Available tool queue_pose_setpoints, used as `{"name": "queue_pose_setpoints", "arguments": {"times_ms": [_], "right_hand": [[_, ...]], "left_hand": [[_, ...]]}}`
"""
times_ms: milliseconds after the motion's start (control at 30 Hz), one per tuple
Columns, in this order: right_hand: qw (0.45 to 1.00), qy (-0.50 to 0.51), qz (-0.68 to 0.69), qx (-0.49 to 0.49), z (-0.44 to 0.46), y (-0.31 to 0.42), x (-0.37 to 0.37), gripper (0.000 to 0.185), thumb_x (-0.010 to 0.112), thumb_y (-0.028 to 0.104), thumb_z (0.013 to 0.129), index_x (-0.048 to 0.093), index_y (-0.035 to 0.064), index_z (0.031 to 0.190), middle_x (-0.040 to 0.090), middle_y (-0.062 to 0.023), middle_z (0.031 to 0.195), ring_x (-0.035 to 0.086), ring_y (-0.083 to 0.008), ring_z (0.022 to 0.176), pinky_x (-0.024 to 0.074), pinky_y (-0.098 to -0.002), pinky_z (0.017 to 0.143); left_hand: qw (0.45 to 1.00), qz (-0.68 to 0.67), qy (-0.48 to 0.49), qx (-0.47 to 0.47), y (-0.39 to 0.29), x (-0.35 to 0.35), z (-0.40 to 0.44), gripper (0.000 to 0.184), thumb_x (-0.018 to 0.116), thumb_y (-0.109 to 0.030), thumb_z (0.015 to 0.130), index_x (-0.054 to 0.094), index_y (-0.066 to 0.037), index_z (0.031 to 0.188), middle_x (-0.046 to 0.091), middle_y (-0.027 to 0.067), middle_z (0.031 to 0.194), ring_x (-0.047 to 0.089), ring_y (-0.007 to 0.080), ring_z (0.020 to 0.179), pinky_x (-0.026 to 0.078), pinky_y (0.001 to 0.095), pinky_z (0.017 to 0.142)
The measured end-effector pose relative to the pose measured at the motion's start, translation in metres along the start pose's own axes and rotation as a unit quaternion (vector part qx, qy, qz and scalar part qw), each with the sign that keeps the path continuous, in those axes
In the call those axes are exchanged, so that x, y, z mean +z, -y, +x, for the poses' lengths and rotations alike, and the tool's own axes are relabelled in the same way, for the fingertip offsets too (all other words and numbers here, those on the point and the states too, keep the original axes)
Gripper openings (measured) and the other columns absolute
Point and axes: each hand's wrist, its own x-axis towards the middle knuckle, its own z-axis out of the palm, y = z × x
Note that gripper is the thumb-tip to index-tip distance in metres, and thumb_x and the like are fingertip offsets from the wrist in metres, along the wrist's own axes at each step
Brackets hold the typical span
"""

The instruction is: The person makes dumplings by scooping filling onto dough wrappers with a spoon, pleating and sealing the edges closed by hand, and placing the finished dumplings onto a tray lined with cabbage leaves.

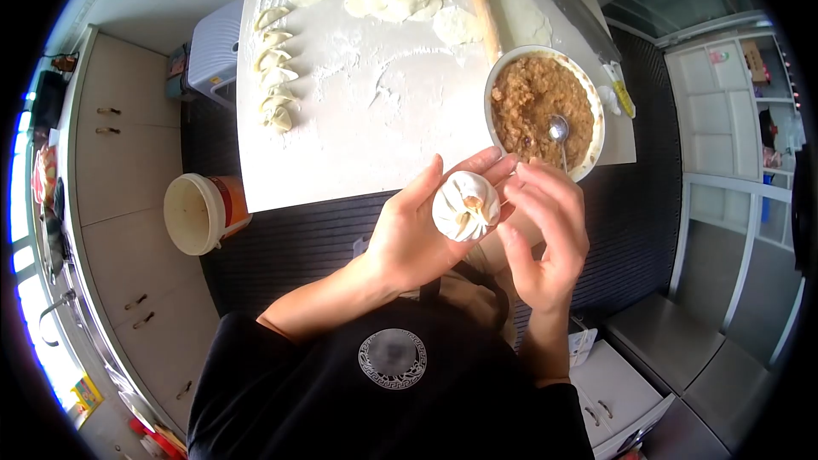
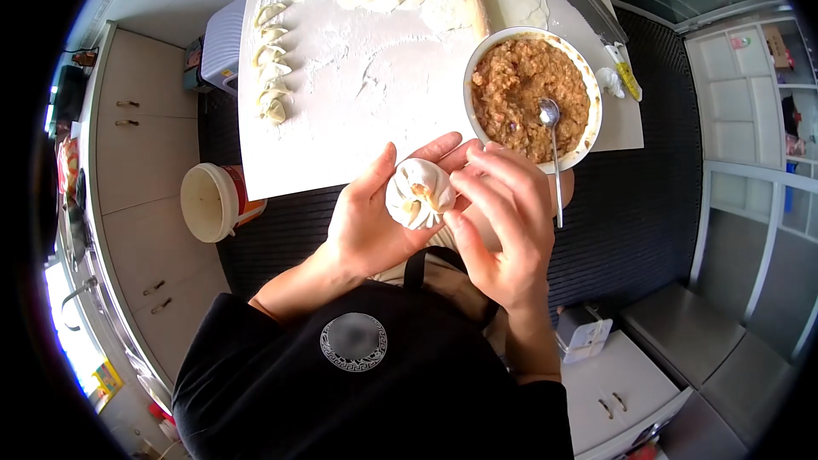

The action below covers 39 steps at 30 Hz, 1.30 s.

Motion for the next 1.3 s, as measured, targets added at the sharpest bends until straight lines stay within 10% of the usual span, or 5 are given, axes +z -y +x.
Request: {"name": "queue_pose_setpoints", "arguments": {"times_ms": [433,767,1300], "right_hand": [[0.998,-0.042,-0.017,0.039,-0.009,0.015,0.016,0.047,0.082,0.014,0.071,0.065,-0.0026,0.112,0.059,-0.0149,0.114,0.059,-0.0305,0.102,0.0510,-0.0411,0.087],[0.996,-0.069,-0.029,0.040,-0.022,0.008,0.017,0.024,0.076,0.003,0.075,0.071,0.0031,0.098,0.062,-0.0084,0.098,0.061,-0.0242,0.084,0.0515,-0.0336,0.071],[0.999,-0.039,-0.011,0.036,-0.013,0.008,0.007,0.027,0.076,0.003,0.072,0.068,0.0005,0.098,0.062,-0.0129,0.106,0.062,-0.0266,0.096,0.0517,-0.0356,0.081]], "left_hand": [[1.000,0.002,0.007,0.025,0.003,0.008,0.002,0.062,0.025,-0.045,0.105,0.028,-0.002,0.149,0.032,0.0155,0.154,0.031,0.0282,0.142,0.026,0.0423,0.118],[0.995,0.087,0.005,0.038,0.009,0.004,-0.001,0.051,0.037,-0.034,0.103,0.037,-0.008,0.146,0.035,0.0151,0.153,0.032,0.0300,0.142,0.033,0.0435,0.113],[0.999,0.045,-0.002,-0.025,0.004,0.000,-0.002,0.037,0.040,-0.026,0.102,0.054,-0.005,0.129,0.053,0.0127,0.137,0.053,0.0228,0.122,0.044,0.0391,0.101]]}}
